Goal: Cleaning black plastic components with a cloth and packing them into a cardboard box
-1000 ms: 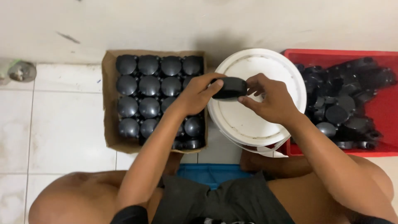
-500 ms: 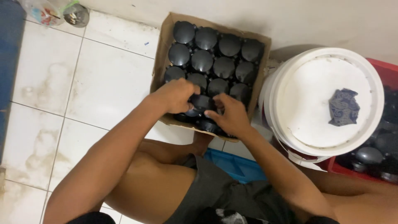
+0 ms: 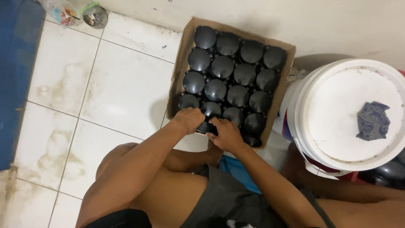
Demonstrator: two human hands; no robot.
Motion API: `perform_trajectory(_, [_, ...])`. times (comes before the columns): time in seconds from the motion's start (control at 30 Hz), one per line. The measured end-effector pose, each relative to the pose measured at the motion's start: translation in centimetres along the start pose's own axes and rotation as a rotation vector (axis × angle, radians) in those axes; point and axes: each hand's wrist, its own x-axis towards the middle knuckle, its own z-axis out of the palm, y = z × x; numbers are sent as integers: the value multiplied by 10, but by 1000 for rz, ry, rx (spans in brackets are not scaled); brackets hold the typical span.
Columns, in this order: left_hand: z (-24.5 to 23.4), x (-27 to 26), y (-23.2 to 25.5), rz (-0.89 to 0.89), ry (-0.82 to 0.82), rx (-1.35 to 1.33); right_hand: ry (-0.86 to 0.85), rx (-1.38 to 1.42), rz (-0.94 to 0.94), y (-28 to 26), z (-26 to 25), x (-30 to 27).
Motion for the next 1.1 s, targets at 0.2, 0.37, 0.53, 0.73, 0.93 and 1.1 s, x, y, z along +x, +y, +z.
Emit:
perform_trajectory(0.2, [13, 0, -3, -31, -13, -120, -42, -170, 7, 0, 7, 4])
perform_trajectory(0.37, [15, 8, -7, -43, -20, -59, -5, -194, -3, 3, 10, 9])
perform_trajectory(0.53, [-1, 8, -1, -32, -42, -2, 41, -249, -5, 11, 21, 16])
perform_trajectory(0.73, [-16, 2, 8, -60, -45, 108, 41, -199, 16, 3, 16, 15])
perform_trajectory(0.93, [-7, 11, 4, -73, -28, 92, 73, -113, 128, 6, 17, 12])
perform_trajectory(1.1, [-18, 9, 10, -59, -64, 108, 91, -73, 108, 7, 9, 10])
